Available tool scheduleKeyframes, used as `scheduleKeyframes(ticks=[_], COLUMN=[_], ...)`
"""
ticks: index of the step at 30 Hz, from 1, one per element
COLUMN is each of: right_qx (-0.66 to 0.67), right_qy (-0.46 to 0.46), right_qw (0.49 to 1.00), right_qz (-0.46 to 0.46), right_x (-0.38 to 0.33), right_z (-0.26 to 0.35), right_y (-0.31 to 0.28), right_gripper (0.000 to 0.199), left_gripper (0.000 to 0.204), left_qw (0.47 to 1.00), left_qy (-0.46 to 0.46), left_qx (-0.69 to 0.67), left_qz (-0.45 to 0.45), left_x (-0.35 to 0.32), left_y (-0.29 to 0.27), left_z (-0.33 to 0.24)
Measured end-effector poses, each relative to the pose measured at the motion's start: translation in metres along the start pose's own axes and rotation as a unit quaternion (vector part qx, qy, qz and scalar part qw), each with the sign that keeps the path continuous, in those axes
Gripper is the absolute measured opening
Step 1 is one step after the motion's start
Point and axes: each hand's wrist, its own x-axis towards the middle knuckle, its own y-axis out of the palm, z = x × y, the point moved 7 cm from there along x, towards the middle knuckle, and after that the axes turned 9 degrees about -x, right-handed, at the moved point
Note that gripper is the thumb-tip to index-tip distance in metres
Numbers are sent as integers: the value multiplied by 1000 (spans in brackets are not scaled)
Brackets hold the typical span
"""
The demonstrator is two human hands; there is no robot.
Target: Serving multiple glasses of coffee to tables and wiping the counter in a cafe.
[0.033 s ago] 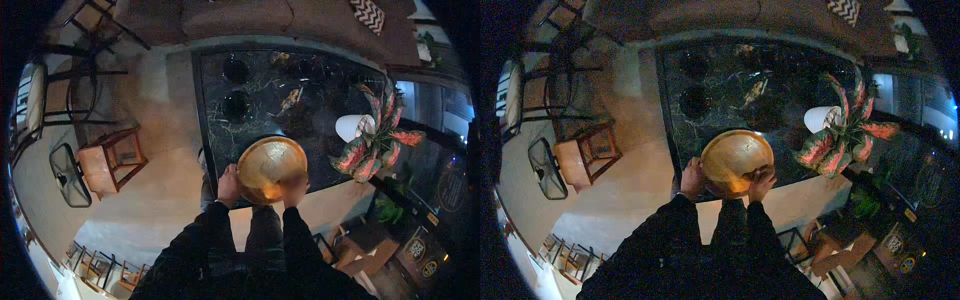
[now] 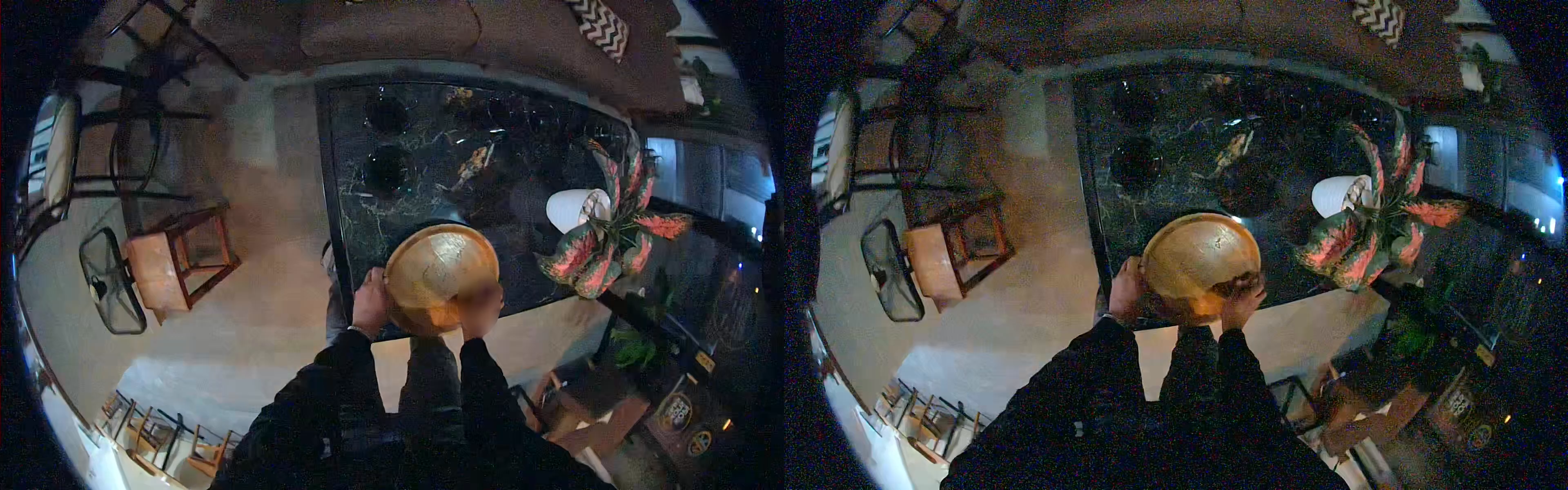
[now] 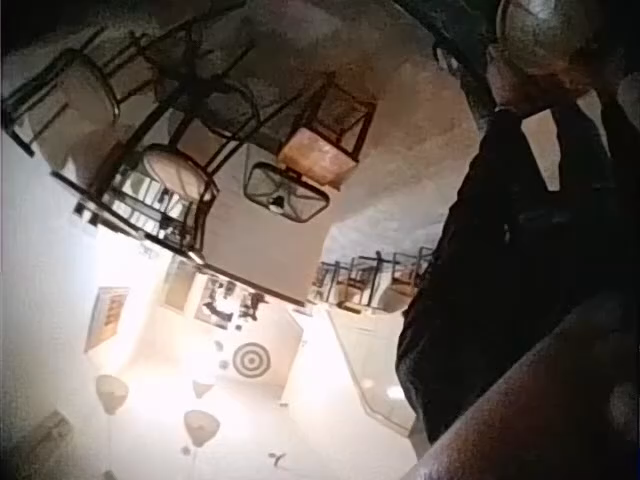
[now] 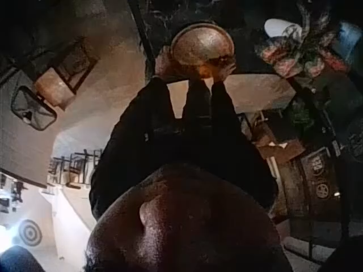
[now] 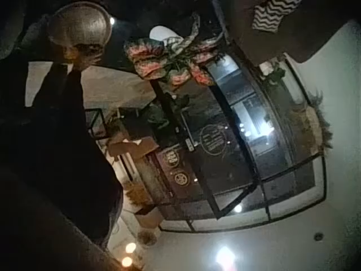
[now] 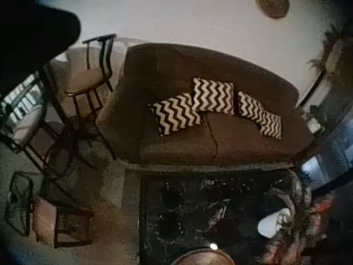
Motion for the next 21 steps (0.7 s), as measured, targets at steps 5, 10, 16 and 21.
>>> scheduleKeyframes(ticks=[5, 10, 16, 21], right_qx=[-41, 64, 163, 144], right_qy=[-144, -262, -307, -428], right_qw=[988, 945, 874, 808], right_qz=[-25, 183, 339, 379], right_x=[17, -36, -138, -253], right_z=[-30, 55, 143, 223], right_y=[-12, -78, -128, -111], right_gripper=[35, 37, 42, 46], left_gripper=[22, 28, 30, 31], left_qw=[993, 951, 860, 753], left_qy=[55, 42, -7, -10], left_qx=[-37, -196, -240, -336], left_qz=[-98, -235, -450, -566], left_x=[-58, -194, -340, -447], left_y=[-13, -55, -107, -157], left_z=[-4, 10, 29, 109])
